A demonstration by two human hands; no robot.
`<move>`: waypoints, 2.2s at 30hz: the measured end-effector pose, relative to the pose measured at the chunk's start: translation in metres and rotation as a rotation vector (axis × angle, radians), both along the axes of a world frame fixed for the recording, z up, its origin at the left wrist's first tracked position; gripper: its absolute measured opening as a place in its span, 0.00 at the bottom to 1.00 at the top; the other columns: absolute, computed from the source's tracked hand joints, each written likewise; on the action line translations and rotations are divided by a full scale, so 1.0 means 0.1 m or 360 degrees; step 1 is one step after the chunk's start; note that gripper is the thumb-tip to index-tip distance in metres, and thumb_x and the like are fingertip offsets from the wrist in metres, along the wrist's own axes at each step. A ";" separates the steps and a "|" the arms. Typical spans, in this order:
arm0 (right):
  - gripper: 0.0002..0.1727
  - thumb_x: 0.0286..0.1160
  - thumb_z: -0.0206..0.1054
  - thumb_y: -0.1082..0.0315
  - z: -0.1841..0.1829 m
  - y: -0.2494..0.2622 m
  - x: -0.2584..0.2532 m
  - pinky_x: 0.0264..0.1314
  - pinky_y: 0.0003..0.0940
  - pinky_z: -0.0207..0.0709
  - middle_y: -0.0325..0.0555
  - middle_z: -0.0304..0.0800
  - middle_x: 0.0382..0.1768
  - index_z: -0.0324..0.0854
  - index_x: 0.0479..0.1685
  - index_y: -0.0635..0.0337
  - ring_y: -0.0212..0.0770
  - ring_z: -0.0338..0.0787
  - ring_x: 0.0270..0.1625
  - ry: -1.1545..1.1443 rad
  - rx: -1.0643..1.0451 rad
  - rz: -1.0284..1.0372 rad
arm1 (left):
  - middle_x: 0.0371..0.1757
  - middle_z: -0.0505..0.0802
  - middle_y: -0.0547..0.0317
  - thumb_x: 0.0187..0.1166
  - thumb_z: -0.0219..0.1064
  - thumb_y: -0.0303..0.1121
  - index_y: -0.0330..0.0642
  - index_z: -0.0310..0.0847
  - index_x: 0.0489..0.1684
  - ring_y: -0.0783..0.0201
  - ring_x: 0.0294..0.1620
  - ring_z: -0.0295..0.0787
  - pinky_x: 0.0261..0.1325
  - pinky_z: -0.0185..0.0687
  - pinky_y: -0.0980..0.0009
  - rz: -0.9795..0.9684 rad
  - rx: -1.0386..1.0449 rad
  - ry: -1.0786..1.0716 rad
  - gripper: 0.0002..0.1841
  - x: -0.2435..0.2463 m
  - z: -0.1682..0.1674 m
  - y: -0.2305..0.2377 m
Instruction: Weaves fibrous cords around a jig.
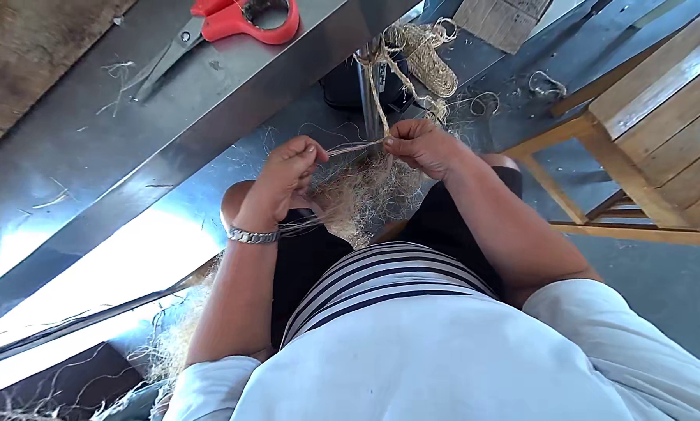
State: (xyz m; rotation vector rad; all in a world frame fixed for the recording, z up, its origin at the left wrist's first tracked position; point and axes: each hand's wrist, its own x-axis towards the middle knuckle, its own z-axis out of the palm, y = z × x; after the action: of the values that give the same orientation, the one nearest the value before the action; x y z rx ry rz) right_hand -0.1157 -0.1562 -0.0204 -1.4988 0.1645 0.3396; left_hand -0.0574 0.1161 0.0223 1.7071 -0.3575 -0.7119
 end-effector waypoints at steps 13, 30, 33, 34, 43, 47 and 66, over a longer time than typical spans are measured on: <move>0.06 0.83 0.64 0.72 0.03 0.11 -0.03 0.38 0.20 0.72 0.33 0.81 0.29 0.82 0.37 0.62 0.21 0.77 0.31 -0.0284 -0.0356 0.0026 | 0.65 0.87 0.37 0.91 0.47 0.35 0.31 0.80 0.68 0.44 0.68 0.84 0.72 0.73 0.42 -0.0275 0.0777 -0.0966 0.21 -0.08 0.09 -0.78; 0.10 0.82 0.66 0.67 0.01 0.04 -0.04 0.37 0.23 0.71 0.35 0.81 0.25 0.86 0.34 0.64 0.23 0.76 0.28 -0.0490 -0.0714 0.0018 | 0.34 0.80 0.55 0.92 0.53 0.37 0.38 0.76 0.37 0.62 0.38 0.76 0.47 0.71 0.56 -0.0464 0.0580 -0.0460 0.15 0.19 -0.31 -0.93; 0.12 0.85 0.63 0.63 0.09 0.04 -0.13 0.40 0.29 0.74 0.38 0.83 0.28 0.88 0.38 0.62 0.27 0.79 0.31 -0.0474 -0.0931 -0.0053 | 0.37 0.81 0.50 0.92 0.52 0.40 0.39 0.77 0.37 0.53 0.41 0.78 0.45 0.70 0.46 -0.0432 0.0744 -0.0521 0.16 0.15 -0.23 -0.92; 0.13 0.85 0.62 0.63 0.14 0.06 -0.16 0.41 0.33 0.74 0.39 0.84 0.29 0.87 0.38 0.61 0.30 0.80 0.32 -0.0476 -0.1010 -0.0058 | 0.46 0.84 0.47 0.93 0.51 0.41 0.38 0.79 0.40 0.49 0.49 0.81 0.50 0.71 0.41 -0.0437 0.0834 -0.0543 0.17 0.12 -0.16 -0.93; 0.17 0.85 0.57 0.64 0.26 0.49 -0.36 0.49 0.61 0.80 0.57 0.93 0.46 0.88 0.39 0.65 0.57 0.93 0.49 -0.0465 -0.1612 -0.0045 | 0.49 0.84 0.46 0.89 0.56 0.36 0.35 0.80 0.33 0.52 0.52 0.80 0.53 0.72 0.45 -0.0268 0.0621 -0.0372 0.16 0.06 -0.24 -1.03; 0.17 0.85 0.56 0.65 0.19 0.56 -0.37 0.47 0.61 0.81 0.58 0.94 0.45 0.89 0.40 0.66 0.59 0.94 0.49 -0.0490 -0.1726 -0.0103 | 0.54 0.82 0.45 0.90 0.53 0.36 0.34 0.80 0.37 0.52 0.55 0.80 0.55 0.73 0.47 -0.0196 0.0551 -0.0354 0.16 -0.03 -0.23 -1.02; 0.14 0.91 0.48 0.68 0.07 0.37 -0.31 0.48 0.28 0.82 0.35 0.90 0.37 0.79 0.41 0.56 0.29 0.88 0.42 0.0053 0.0188 -0.0372 | 0.34 0.77 0.60 0.91 0.53 0.28 0.37 0.72 0.37 0.70 0.36 0.70 0.45 0.67 0.70 -0.0033 0.0137 -0.0144 0.09 -0.13 -0.34 -0.93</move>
State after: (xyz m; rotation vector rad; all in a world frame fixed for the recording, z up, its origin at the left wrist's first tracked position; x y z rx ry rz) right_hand -0.1466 -0.1194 -0.0136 -1.3420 0.3375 0.1832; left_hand -0.0705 0.0235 -0.0115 1.8234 -0.4127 -0.6749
